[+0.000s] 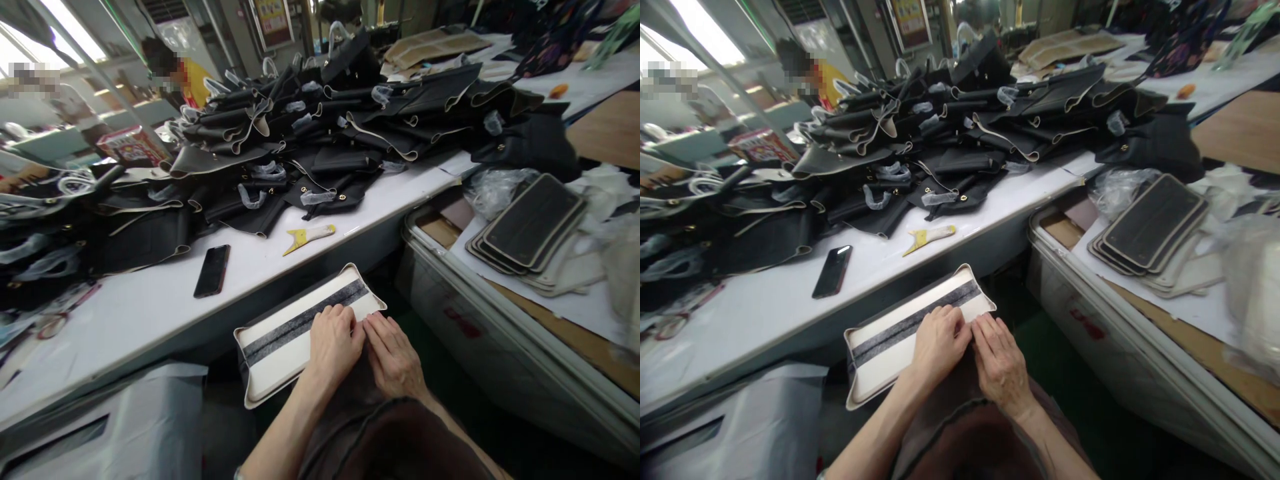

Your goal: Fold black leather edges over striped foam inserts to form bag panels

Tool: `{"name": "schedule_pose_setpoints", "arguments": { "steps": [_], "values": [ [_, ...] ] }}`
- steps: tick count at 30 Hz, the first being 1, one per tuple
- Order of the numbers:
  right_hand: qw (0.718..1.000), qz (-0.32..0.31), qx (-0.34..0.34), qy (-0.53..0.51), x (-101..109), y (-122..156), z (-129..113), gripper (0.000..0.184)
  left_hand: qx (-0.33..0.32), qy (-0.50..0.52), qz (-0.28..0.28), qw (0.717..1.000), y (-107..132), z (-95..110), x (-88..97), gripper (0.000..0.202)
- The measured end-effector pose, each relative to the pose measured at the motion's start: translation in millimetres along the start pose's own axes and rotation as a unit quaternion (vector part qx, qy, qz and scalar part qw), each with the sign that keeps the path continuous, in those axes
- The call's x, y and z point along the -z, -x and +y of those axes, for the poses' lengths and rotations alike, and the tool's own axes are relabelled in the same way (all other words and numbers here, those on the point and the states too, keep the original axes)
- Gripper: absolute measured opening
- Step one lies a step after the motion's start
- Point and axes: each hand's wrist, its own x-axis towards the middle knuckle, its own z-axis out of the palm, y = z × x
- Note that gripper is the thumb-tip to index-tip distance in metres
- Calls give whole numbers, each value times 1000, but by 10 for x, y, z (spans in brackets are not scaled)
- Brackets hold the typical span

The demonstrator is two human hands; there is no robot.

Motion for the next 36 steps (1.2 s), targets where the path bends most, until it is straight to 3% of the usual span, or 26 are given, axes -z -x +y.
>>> {"name": "schedule_pose_setpoints", "arguments": {
  "steps": [6,9,12,13,20,27,36],
  "values": [
    [999,-8,11,34,43,-17,-38,52,8,27,24,999,275,-14,27,9],
    [999,-6,7,42,22,-29,-71,53,41,61,46,996,487,-130,83,25],
    [999,0,-7,37,-23,-22,-121,53,56,60,54,995,661,-285,114,5],
    [999,4,-12,33,-39,-18,-143,53,56,58,55,995,697,-327,111,10],
    [1000,27,-2,-9,-121,-61,-370,53,85,53,74,992,684,-410,32,17],
    [999,29,25,-36,-189,-125,-623,51,109,106,92,984,664,-432,36,6],
    [998,1,54,-38,-251,-118,-821,53,98,88,96,987,966,-685,177,13]
  ]
}}
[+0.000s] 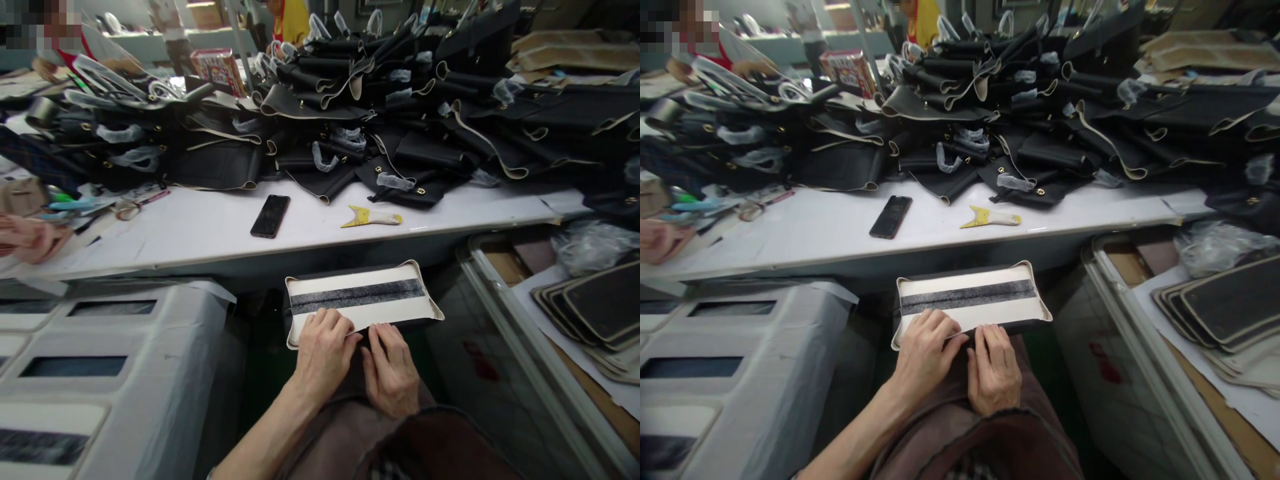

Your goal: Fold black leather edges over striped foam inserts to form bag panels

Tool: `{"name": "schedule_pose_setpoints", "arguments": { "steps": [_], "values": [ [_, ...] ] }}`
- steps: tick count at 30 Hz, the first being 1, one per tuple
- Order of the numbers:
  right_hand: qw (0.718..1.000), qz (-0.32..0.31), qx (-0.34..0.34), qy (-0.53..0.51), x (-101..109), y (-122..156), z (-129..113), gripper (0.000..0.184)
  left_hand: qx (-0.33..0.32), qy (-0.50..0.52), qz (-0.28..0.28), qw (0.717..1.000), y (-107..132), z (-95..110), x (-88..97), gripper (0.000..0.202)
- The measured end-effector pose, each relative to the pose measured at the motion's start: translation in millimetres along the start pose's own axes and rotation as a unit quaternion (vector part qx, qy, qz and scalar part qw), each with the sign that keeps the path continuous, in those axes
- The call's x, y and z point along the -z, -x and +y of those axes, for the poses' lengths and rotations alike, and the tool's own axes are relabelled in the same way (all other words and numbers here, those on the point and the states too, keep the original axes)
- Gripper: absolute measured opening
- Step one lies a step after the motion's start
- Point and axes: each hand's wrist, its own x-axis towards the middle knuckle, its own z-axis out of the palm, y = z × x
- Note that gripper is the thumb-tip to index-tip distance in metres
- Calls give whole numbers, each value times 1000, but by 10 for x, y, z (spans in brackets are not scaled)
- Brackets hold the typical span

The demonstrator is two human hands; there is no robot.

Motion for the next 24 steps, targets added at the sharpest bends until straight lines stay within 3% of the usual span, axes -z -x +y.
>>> {"name": "schedule_pose_setpoints", "arguments": {
  "steps": [11,19,24],
  "values": [
    [999,-28,33,-9,-74,-42,-209,54,-4,46,89,995,386,-453,172,10],
    [997,-36,59,-29,-133,-66,-329,49,-8,84,103,991,397,-493,141,7],
    [996,-43,64,-36,-179,-61,-398,51,21,133,174,975,441,-555,54,8]
  ]
}}
